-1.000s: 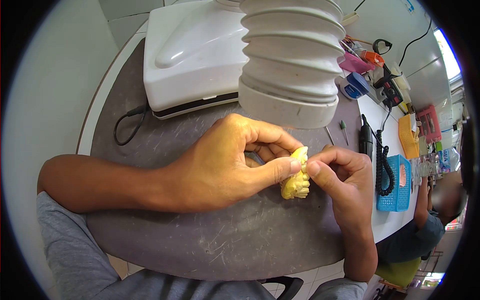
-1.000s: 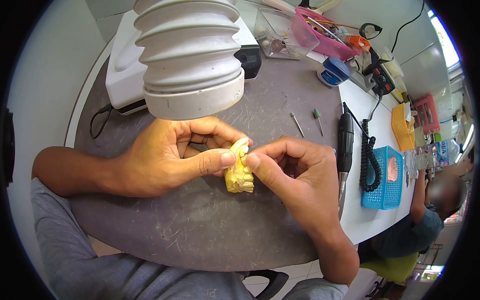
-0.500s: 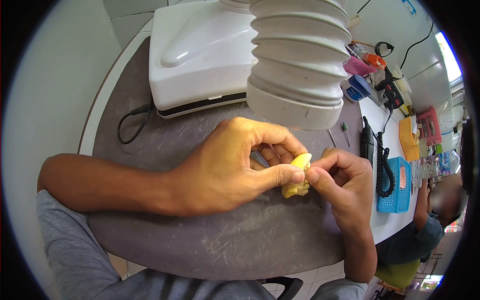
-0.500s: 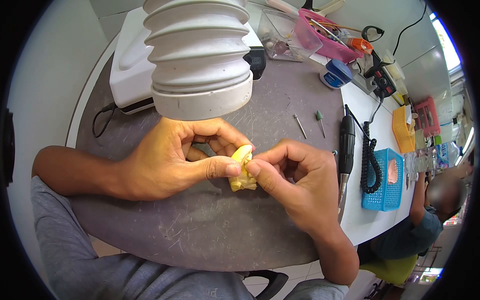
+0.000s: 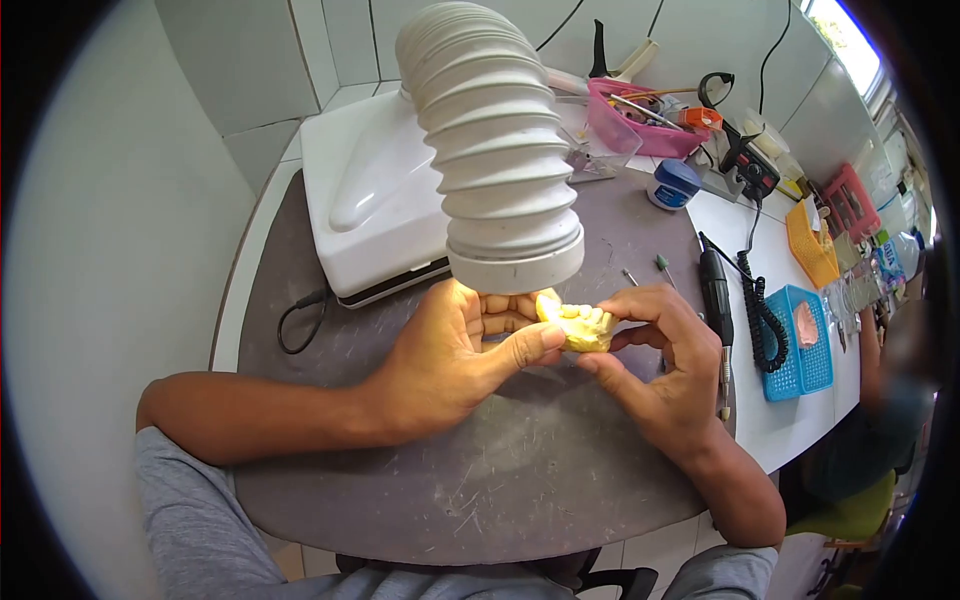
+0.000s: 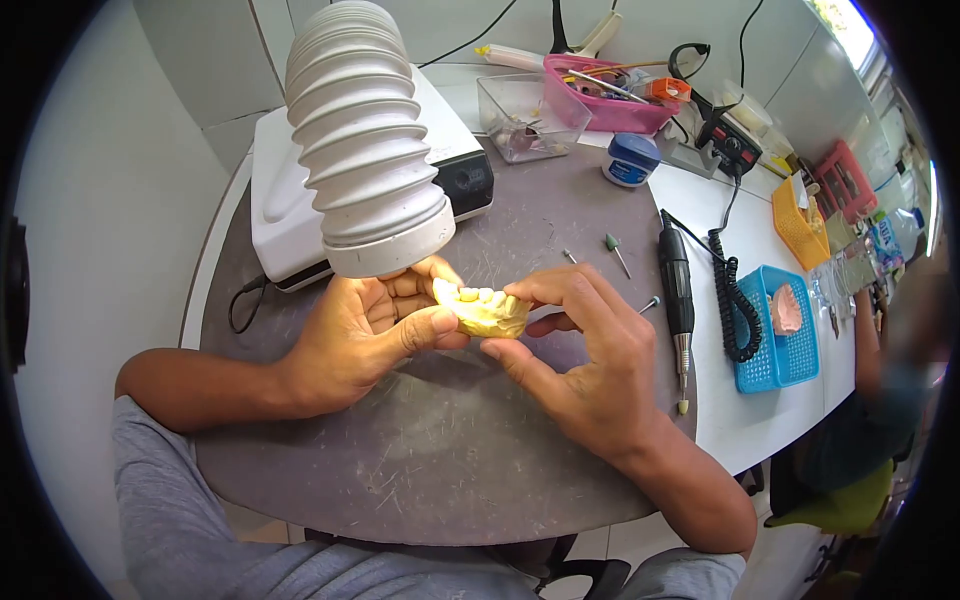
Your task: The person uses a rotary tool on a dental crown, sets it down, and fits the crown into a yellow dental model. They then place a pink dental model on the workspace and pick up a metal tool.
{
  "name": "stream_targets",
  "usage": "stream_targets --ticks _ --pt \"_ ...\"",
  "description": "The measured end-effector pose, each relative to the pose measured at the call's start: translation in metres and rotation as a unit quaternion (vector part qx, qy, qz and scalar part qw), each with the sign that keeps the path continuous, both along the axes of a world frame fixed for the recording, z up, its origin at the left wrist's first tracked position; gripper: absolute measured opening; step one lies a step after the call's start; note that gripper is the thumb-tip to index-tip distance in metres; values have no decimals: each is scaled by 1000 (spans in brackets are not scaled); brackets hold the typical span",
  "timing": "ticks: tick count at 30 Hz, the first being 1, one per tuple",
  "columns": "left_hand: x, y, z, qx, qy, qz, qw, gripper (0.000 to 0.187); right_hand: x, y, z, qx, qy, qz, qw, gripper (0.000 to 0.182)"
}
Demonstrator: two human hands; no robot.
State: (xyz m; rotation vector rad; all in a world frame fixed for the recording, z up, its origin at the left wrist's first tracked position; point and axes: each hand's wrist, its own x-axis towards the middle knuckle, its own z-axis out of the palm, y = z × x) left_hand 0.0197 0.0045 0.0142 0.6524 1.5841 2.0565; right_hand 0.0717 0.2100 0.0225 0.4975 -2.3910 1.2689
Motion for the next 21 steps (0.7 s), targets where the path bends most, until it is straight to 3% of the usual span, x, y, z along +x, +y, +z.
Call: stream_targets --ticks 2,5,13,16,18,21 --pt "-1 1 -2 19 -23 8 1000 24 0 1 -2 -10 -11 0 1000 37" --pt "-6 -3 1 -26 -12 -40 999 35 -1 2 -4 -18 -19 3 1000 35" --pt "-8 -3 -4 -15 46 -47 998 24 -1 5 -1 25 -32 14 999 39" --pt "-9 -3 -9 2 101 -38 994 26 -1 2 -3 -62 -73 12 995 38" --pt "-10 -3 -9 -3 92 -41 995 27 1 4 -3 -197 -217 31 956 36" --pt "-9 -3 -7 -7 62 -48 997 30 -2 7 -9 -149 -147 50 977 35"
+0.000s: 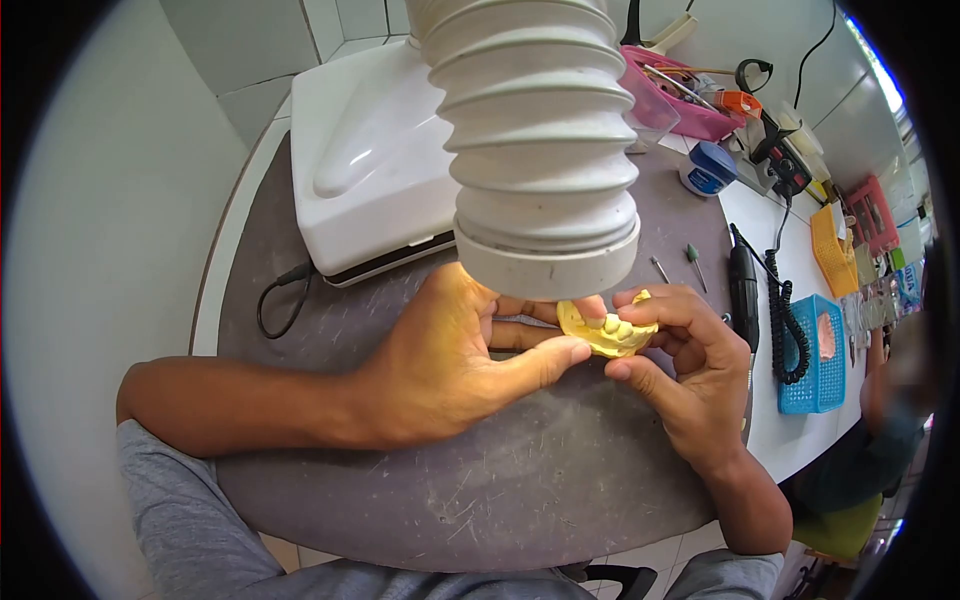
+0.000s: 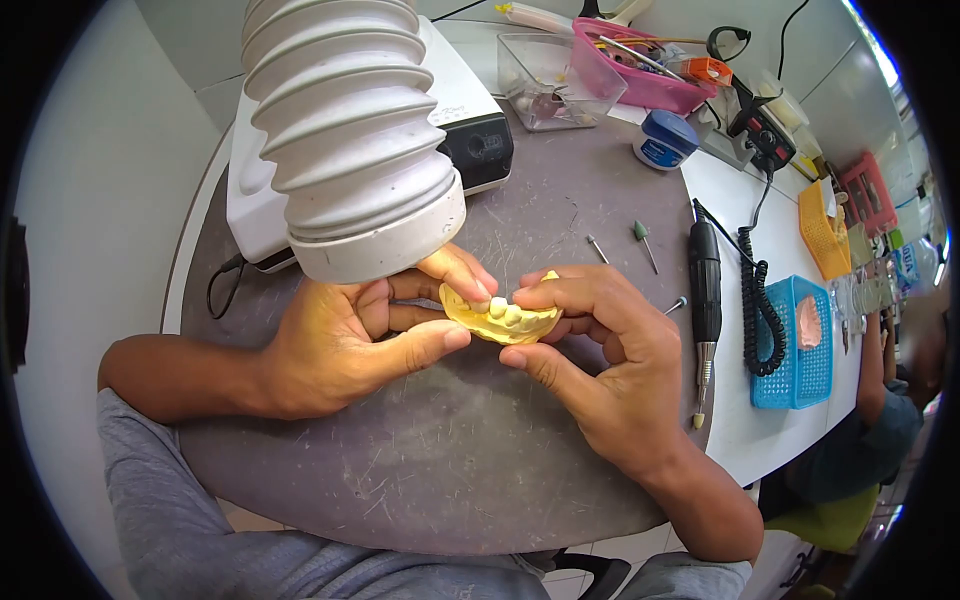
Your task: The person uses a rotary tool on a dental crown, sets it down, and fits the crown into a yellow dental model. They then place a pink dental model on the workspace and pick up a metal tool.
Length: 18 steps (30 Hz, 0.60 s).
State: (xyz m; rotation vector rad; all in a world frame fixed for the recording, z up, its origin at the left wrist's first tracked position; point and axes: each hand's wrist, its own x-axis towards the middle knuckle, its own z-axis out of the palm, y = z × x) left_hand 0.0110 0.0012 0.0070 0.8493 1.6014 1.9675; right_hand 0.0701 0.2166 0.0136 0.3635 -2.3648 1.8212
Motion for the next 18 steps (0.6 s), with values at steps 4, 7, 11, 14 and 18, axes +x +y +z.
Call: stream_targets --ticks 4,7,11,14,18 --pt "5 0 8 2 -18 30 999 32 0 -1 1 56 68 -11 996 36" --pt "1 -1 3 -12 -31 1 999 29 0 0 1 113 109 -14 988 36" --pt "0 -1 3 -25 15 -4 1000 26 0 0 1 129 137 -21 982 37" --pt "2 1 3 4 23 41 999 21 0 1 4 162 166 -16 973 37" --pt "2 -1 5 -23 29 3 999 22 0 3 7 173 183 -4 968 40"
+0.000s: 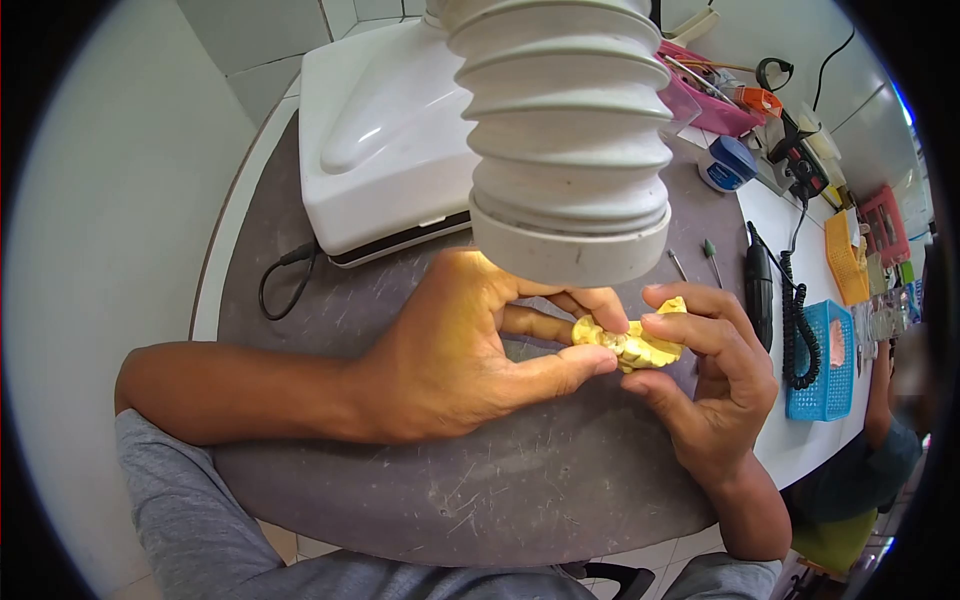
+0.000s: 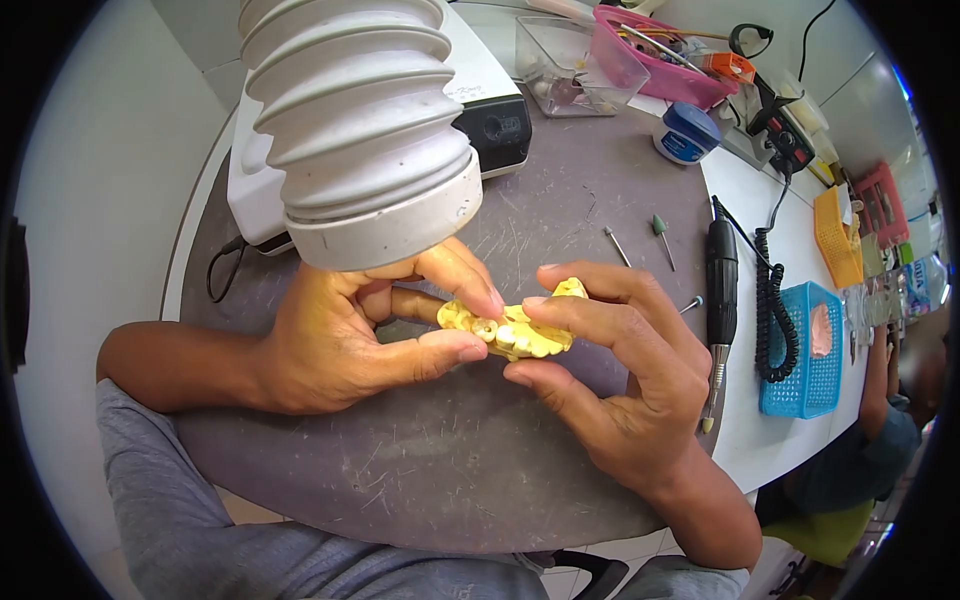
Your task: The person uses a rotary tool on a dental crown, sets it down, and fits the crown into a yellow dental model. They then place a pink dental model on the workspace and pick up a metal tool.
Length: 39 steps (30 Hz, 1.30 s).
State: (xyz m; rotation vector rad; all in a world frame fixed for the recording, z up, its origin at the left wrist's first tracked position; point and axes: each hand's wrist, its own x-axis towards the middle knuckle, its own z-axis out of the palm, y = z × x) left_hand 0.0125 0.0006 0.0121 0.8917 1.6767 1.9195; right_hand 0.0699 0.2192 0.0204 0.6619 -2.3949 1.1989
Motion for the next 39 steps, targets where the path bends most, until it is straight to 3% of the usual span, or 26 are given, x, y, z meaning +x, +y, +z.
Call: stream_targets --ticks 13,23,28,30,35,37,39 --pt "0 2 -6 30 51 1 998 30 1 -4 -2 -1 6 -28 1000 29" --pt "-2 -1 -4 4 77 -6 997 24 1 -8 -3 -5 9 -24 1000 28" --pt "-3 0 -3 -53 197 31 979 19 1 -2 2 42 5 -15 999 24" --pt "-1 3 2 -57 176 50 982 15 1 -2 -2 43 2 -47 998 23" --pt "1 4 -4 -22 156 98 983 16 2 1 -11 22 -56 -14 998 19" --pt "0 5 -4 -31 160 116 980 15 3 5 -8 34 -36 -15 999 24" --pt "2 6 2 -34 158 116 980 14 5 8 6 115 112 -67 985 31"
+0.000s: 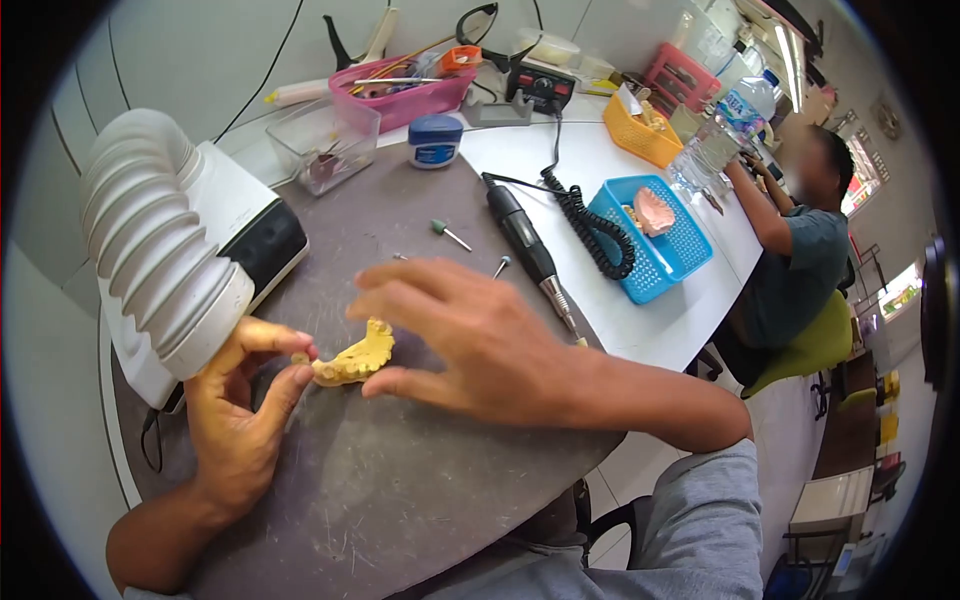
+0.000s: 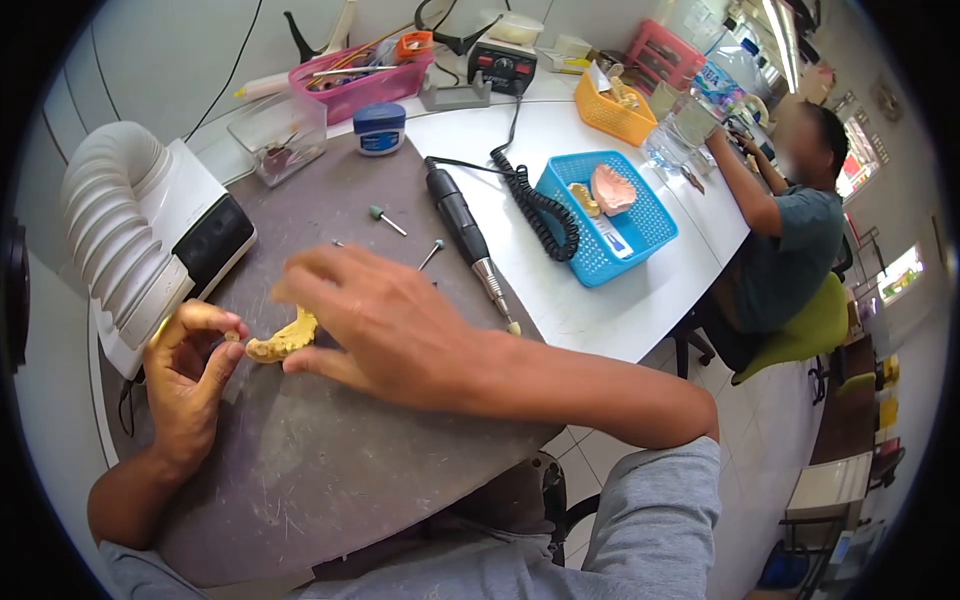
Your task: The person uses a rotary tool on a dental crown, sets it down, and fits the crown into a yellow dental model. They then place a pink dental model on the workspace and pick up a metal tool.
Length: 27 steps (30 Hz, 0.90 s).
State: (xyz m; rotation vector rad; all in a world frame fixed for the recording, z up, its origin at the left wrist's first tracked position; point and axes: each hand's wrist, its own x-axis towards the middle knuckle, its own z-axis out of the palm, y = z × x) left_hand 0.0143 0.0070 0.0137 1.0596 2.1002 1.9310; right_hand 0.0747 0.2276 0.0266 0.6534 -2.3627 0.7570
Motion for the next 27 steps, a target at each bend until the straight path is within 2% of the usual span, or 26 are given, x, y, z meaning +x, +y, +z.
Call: stream_targets --ticks 1,2,4,6,8,9,11,14,16,20,22,23,25,27 --pt "-2 -3 1 -28 -10 -11 999 13 3 14 18 34 0 -23 999 37" --pt "-2 -4 1 -57 -22 -20 998 13 5 34 33 30 2 -74 997 35" --pt "1 -1 -3 -24 -33 -18 999 10 13 80 64 43 13 -233 972 15" --pt "3 1 -5 18 -32 8 999 10 25 139 84 79 -28 -363 928 14" --pt "3 3 -3 12 -6 -6 1000 11 36 186 83 163 -103 -408 892 19" --pt "3 3 -2 4 21 -18 1000 11 38 199 75 163 -101 -410 892 19" --pt "2 3 -2 7 3 -28 1000 9 37 217 58 200 -205 -312 906 19" --pt "2 2 -2 5 -18 -29 999 9 27 222 43 186 -243 -300 904 20" --pt "2 2 -1 1 -22 -15 1000 10 31 222 40 178 -224 -295 912 15" --pt "3 6 2 22 -95 -15 995 11 44 238 32 95 -61 -321 940 10" --pt "0 5 0 24 -153 -27 988 13 47 251 29 24 -108 -322 940 15" --pt "-1 2 0 23 -159 -9 987 13 43 239 30 25 -116 -305 945 15" --pt "-2 2 0 21 -152 -46 987 13 44 221 38 56 -207 -323 922 24" --pt "-2 1 0 19 -141 -49 989 13 37 216 40 84 -212 -327 917 27"
